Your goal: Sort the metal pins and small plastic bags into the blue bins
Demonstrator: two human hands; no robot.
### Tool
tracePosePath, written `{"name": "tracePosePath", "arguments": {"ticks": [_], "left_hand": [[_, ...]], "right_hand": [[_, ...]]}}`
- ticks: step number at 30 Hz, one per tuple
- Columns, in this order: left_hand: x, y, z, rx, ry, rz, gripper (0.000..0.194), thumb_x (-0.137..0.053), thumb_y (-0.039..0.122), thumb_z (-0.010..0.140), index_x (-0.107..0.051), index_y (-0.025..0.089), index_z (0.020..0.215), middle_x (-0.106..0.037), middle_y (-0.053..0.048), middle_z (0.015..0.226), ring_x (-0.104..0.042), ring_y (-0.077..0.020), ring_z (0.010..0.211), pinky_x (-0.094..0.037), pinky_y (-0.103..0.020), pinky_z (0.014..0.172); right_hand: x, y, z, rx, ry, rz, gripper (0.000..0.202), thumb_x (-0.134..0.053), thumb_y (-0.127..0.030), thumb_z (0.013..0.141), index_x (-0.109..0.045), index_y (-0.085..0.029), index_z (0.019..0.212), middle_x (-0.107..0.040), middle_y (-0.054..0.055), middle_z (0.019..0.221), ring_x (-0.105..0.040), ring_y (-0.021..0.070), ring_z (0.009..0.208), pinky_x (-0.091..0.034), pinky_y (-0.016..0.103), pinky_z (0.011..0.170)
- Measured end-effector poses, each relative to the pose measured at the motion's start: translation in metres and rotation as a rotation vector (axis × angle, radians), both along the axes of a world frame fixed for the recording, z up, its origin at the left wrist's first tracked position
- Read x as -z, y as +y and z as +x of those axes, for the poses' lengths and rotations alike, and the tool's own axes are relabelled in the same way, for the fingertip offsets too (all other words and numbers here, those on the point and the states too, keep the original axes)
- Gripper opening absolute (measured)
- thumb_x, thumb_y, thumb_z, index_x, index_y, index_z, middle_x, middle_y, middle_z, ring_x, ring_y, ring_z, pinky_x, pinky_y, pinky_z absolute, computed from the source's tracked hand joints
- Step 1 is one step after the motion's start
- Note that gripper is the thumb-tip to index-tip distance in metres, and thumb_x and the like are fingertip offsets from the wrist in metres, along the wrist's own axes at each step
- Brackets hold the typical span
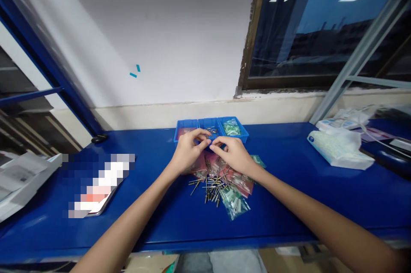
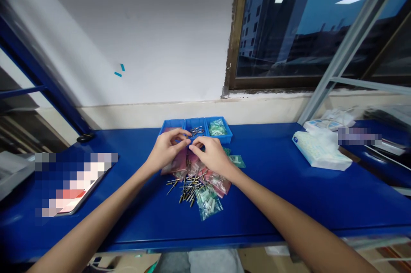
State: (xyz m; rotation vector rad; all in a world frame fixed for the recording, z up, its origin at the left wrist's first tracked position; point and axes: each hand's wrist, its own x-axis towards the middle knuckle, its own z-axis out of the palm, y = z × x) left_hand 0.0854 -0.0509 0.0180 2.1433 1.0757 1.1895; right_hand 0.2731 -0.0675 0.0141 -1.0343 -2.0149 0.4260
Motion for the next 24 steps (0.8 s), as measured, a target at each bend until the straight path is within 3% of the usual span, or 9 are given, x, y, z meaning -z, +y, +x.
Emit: {"name": "tracePosePath", "arguments": {"ticks": [3,6,10,12,16,20,24], "left_hand": [[0.009,-0.001,0.003,0.000,-0.118,-0.089,0.015,-0.068,0.028,0.087,-0.067,0.015,0.095,-0.074,-0.005,0.084,-0.068,-0.0166,0.075,-0.050,-0.026,0.065],[0.011,-0.003,0.000,0.010,-0.091,-0.080,0.016,-0.069,0.031,0.087,-0.068,0.016,0.090,-0.074,-0.005,0.084,-0.068,-0.0165,0.075,-0.049,-0.026,0.065],[-0.001,-0.001,-0.017,-0.067,0.037,0.062,0.021,-0.061,0.033,0.093,-0.068,0.019,0.107,-0.074,-0.004,0.087,-0.067,-0.0170,0.078,-0.050,-0.029,0.072],[-0.007,0.002,-0.030,-0.093,0.128,0.106,0.019,-0.056,0.030,0.095,-0.068,0.019,0.106,-0.073,-0.004,0.086,-0.065,-0.0165,0.074,-0.049,-0.029,0.070],[-0.011,0.009,-0.054,0.027,0.375,0.011,0.015,-0.058,0.027,0.091,-0.070,0.018,0.096,-0.071,-0.002,0.071,-0.062,-0.0148,0.062,-0.044,-0.027,0.061],[-0.001,0.014,-0.064,0.123,0.470,-0.153,0.012,-0.067,0.028,0.083,-0.072,0.018,0.087,-0.072,-0.002,0.068,-0.063,-0.0147,0.057,-0.042,-0.025,0.055],[0.011,0.018,-0.065,0.160,0.476,-0.156,0.014,-0.069,0.030,0.081,-0.074,0.019,0.087,-0.072,-0.003,0.068,-0.062,-0.0147,0.054,-0.040,-0.025,0.051]], "right_hand": [[0.004,0.000,0.000,-0.019,0.008,-0.004,0.012,-0.059,-0.020,0.092,-0.068,-0.020,0.084,-0.073,-0.001,0.079,-0.062,0.0136,0.067,-0.044,0.027,0.066],[0.006,0.000,0.002,0.007,-0.053,0.059,0.014,-0.057,-0.019,0.092,-0.068,-0.021,0.084,-0.071,0.000,0.079,-0.062,0.0148,0.071,-0.045,0.029,0.070],[0.002,0.013,0.008,0.096,-0.208,0.241,0.022,-0.048,-0.022,0.097,-0.068,-0.021,0.089,-0.070,0.005,0.088,-0.061,0.0215,0.087,-0.045,0.037,0.082],[-0.002,0.026,0.008,0.167,-0.300,0.320,0.026,-0.044,-0.024,0.099,-0.068,-0.020,0.093,-0.070,0.009,0.091,-0.058,0.0251,0.094,-0.044,0.041,0.086],[-0.009,0.042,0.004,0.200,-0.467,0.352,0.026,-0.046,-0.028,0.099,-0.069,-0.016,0.099,-0.068,0.013,0.097,-0.055,0.0289,0.098,-0.044,0.045,0.089],[-0.008,0.022,0.007,0.100,-0.432,0.371,0.028,-0.041,-0.025,0.101,-0.068,-0.017,0.103,-0.067,0.012,0.103,-0.054,0.0278,0.103,-0.043,0.045,0.093],[0.000,0.002,0.015,0.047,-0.343,0.288,0.027,-0.042,-0.021,0.099,-0.068,-0.022,0.091,-0.067,0.007,0.093,-0.057,0.0242,0.094,-0.044,0.042,0.090]]}}
